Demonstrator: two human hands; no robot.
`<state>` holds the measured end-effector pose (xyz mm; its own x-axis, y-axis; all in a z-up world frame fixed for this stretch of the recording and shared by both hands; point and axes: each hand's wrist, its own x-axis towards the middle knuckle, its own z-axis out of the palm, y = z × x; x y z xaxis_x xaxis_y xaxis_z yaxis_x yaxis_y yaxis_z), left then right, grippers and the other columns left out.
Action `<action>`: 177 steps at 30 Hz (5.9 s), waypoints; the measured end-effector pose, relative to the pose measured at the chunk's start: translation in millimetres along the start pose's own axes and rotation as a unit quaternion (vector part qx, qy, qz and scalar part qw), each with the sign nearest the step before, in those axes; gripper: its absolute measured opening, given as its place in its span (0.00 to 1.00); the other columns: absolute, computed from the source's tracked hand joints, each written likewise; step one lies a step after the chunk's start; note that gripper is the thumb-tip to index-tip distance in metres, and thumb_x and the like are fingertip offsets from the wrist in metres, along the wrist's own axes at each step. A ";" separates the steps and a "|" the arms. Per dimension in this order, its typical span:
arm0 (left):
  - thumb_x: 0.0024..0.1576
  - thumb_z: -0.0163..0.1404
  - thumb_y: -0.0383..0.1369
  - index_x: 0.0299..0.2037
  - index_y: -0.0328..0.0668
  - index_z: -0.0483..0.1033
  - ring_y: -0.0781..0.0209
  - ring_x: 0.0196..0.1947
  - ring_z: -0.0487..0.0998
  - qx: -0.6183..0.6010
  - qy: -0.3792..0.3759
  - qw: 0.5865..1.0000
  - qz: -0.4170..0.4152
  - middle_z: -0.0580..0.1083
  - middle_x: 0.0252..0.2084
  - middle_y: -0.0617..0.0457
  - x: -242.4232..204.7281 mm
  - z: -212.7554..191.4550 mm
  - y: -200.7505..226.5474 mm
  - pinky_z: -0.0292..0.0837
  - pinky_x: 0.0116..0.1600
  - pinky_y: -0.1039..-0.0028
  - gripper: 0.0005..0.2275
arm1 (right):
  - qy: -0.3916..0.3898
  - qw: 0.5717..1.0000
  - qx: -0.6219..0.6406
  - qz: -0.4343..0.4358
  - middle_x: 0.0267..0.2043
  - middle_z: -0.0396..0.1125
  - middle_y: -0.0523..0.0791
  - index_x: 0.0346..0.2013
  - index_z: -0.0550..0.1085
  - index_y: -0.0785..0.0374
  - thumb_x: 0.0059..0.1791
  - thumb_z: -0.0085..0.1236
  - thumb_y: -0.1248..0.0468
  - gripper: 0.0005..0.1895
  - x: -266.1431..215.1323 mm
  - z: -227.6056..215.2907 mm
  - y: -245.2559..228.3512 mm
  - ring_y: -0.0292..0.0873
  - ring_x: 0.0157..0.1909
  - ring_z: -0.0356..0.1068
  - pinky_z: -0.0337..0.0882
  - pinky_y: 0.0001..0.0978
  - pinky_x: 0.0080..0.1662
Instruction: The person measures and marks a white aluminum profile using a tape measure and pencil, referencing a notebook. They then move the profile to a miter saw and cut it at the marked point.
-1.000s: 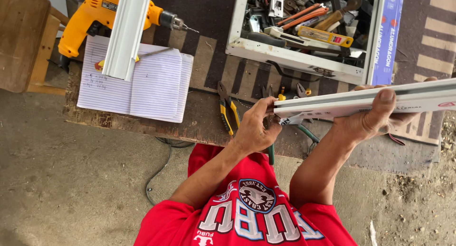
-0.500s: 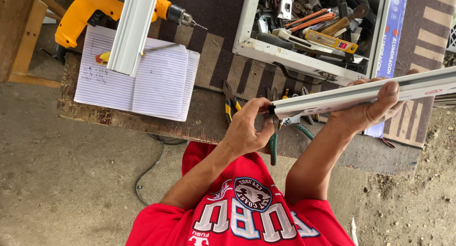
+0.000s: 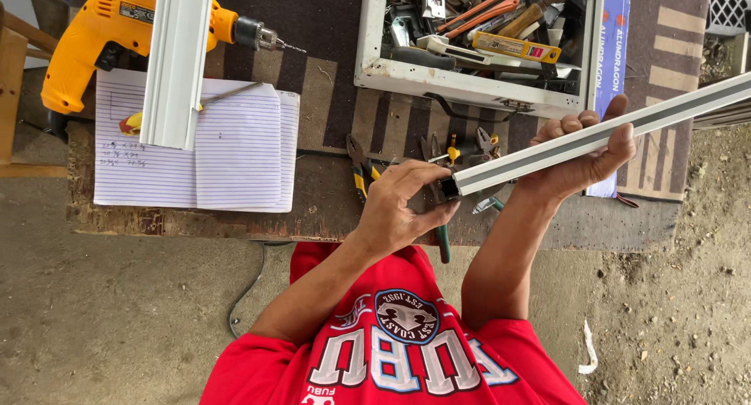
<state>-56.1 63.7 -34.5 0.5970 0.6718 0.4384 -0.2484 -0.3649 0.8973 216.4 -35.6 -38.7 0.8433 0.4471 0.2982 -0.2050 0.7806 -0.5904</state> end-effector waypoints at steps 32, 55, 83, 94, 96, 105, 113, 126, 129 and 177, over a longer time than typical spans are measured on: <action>0.59 0.61 0.29 0.50 0.39 0.75 0.60 0.47 0.82 0.101 0.109 0.985 -0.093 0.79 0.51 0.47 -79.8 -95.5 -121.9 0.81 0.51 0.74 0.12 | -0.040 0.978 -0.199 -0.052 0.32 0.70 0.48 0.76 0.59 0.64 0.58 0.64 0.66 0.34 9.7 -61.7 -33.6 0.44 0.26 0.72 0.74 0.37 0.27; 0.59 0.56 0.31 0.55 0.38 0.75 0.59 0.33 0.82 0.087 0.044 0.961 -0.259 0.79 0.41 0.47 -47.4 -72.3 -157.4 0.76 0.34 0.73 0.15 | -0.333 0.697 -0.634 0.028 0.42 0.74 0.53 0.63 0.63 0.75 0.41 0.73 0.67 0.41 -74.6 -34.9 -38.3 0.43 0.35 0.76 0.79 0.35 0.36; 0.66 0.43 0.37 0.56 0.44 0.73 0.64 0.18 0.77 -0.287 0.192 0.791 -0.505 0.75 0.24 0.50 -45.4 -87.8 -192.9 0.73 0.21 0.73 0.12 | -0.350 0.584 -0.727 0.091 0.46 0.76 0.56 0.62 0.66 0.72 0.36 0.76 0.62 0.44 -92.8 -42.3 -31.2 0.50 0.43 0.79 0.80 0.40 0.43; 0.68 0.40 0.37 0.57 0.40 0.74 0.67 0.13 0.72 -0.239 0.199 0.809 -0.499 0.73 0.19 0.51 -40.6 -87.4 -191.1 0.65 0.16 0.76 0.14 | -0.350 0.583 -0.724 0.115 0.47 0.76 0.55 0.65 0.66 0.68 0.35 0.75 0.62 0.46 -92.1 -36.3 -29.8 0.50 0.45 0.79 0.80 0.41 0.46; 0.67 0.39 0.38 0.56 0.42 0.74 0.68 0.12 0.71 -0.216 0.196 0.820 -0.492 0.73 0.18 0.52 -43.5 -86.8 -184.5 0.63 0.14 0.78 0.15 | -0.350 0.571 -0.732 0.126 0.46 0.76 0.55 0.65 0.66 0.68 0.34 0.75 0.61 0.46 -92.4 -38.3 -32.4 0.50 0.44 0.79 0.80 0.41 0.45; 0.73 0.50 0.38 0.54 0.44 0.78 0.65 0.45 0.81 0.050 0.181 0.981 -0.047 0.80 0.44 0.46 0.2 -130.8 -105.5 0.79 0.50 0.72 0.09 | -0.358 0.523 -0.767 0.096 0.38 0.76 0.55 0.60 0.70 0.65 0.33 0.76 0.58 0.43 -98.4 -42.0 -48.0 0.51 0.37 0.79 0.78 0.42 0.39; 0.57 0.61 0.44 0.69 0.40 0.62 0.58 0.59 0.76 -0.095 -0.015 0.990 -0.104 0.69 0.63 0.43 54.2 -151.9 -46.3 0.77 0.65 0.65 0.33 | -0.391 0.420 -0.815 -0.081 0.35 0.76 0.45 0.51 0.77 0.58 0.40 0.74 0.52 0.28 -98.6 -56.3 -73.7 0.41 0.30 0.74 0.72 0.35 0.34; 0.42 0.70 0.34 0.69 0.30 0.54 0.41 0.67 0.63 0.112 -0.016 0.972 -0.206 0.61 0.64 0.34 31.8 -127.6 -69.8 0.60 0.70 0.53 0.46 | -0.346 0.294 -0.876 -0.162 0.47 0.76 0.41 0.54 0.79 0.47 0.48 0.70 0.62 0.19 -111.8 -85.9 -97.0 0.39 0.40 0.69 0.64 0.32 0.40; 0.39 0.72 0.34 0.68 0.31 0.54 0.41 0.64 0.65 0.136 0.009 0.966 -0.219 0.62 0.61 0.35 22.3 -119.7 -84.2 0.61 0.69 0.53 0.48 | -0.342 0.289 -0.875 -0.186 0.45 0.75 0.40 0.52 0.79 0.48 0.47 0.69 0.64 0.19 -120.5 -82.6 -98.8 0.41 0.42 0.69 0.68 0.38 0.45; 0.50 0.61 0.30 0.64 0.39 0.62 0.60 0.52 0.75 -0.245 -0.011 0.941 -0.233 0.70 0.52 0.49 -25.4 -148.8 -91.0 0.77 0.61 0.68 0.31 | -0.333 0.387 -0.856 -0.079 0.50 0.75 0.41 0.52 0.81 0.51 0.49 0.69 0.65 0.17 -171.1 -49.4 -185.2 0.40 0.46 0.76 0.76 0.32 0.48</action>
<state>-162.1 175.7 -119.7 0.7419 0.6705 -0.0058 -0.2739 0.3110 0.9101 134.7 -278.2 -17.3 0.3458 0.9115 0.2227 0.9339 -0.3574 0.0127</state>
